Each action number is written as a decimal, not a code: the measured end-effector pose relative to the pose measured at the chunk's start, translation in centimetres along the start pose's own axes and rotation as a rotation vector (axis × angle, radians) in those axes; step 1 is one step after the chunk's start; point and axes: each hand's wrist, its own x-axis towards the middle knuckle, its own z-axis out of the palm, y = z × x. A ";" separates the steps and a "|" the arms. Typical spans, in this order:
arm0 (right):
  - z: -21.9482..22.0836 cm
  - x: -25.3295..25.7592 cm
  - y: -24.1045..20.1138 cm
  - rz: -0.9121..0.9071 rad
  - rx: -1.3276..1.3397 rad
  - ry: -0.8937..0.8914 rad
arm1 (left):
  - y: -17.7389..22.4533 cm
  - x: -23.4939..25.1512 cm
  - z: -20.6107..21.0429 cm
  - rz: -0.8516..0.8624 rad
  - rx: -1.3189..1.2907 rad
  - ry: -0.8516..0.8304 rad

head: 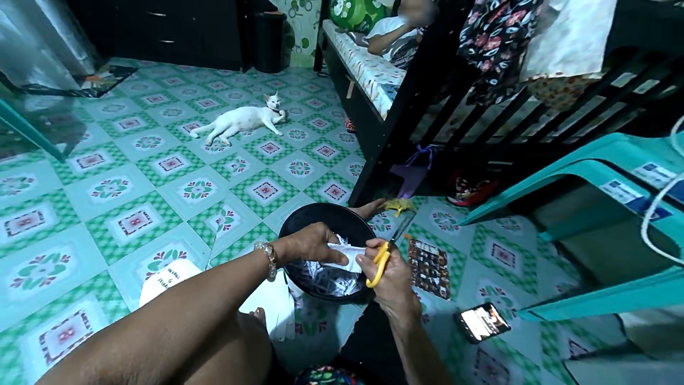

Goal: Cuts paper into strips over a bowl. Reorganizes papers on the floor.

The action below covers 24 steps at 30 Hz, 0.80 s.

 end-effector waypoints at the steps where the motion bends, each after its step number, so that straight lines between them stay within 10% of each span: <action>1: 0.0 0.2 0.0 -0.041 -0.010 0.020 | 0.0 0.0 0.1 -0.005 -0.056 0.001; 24: 0.8 -0.6 -1.0 0.112 0.090 -0.031 | 1.5 -0.7 0.2 -0.174 -0.198 0.047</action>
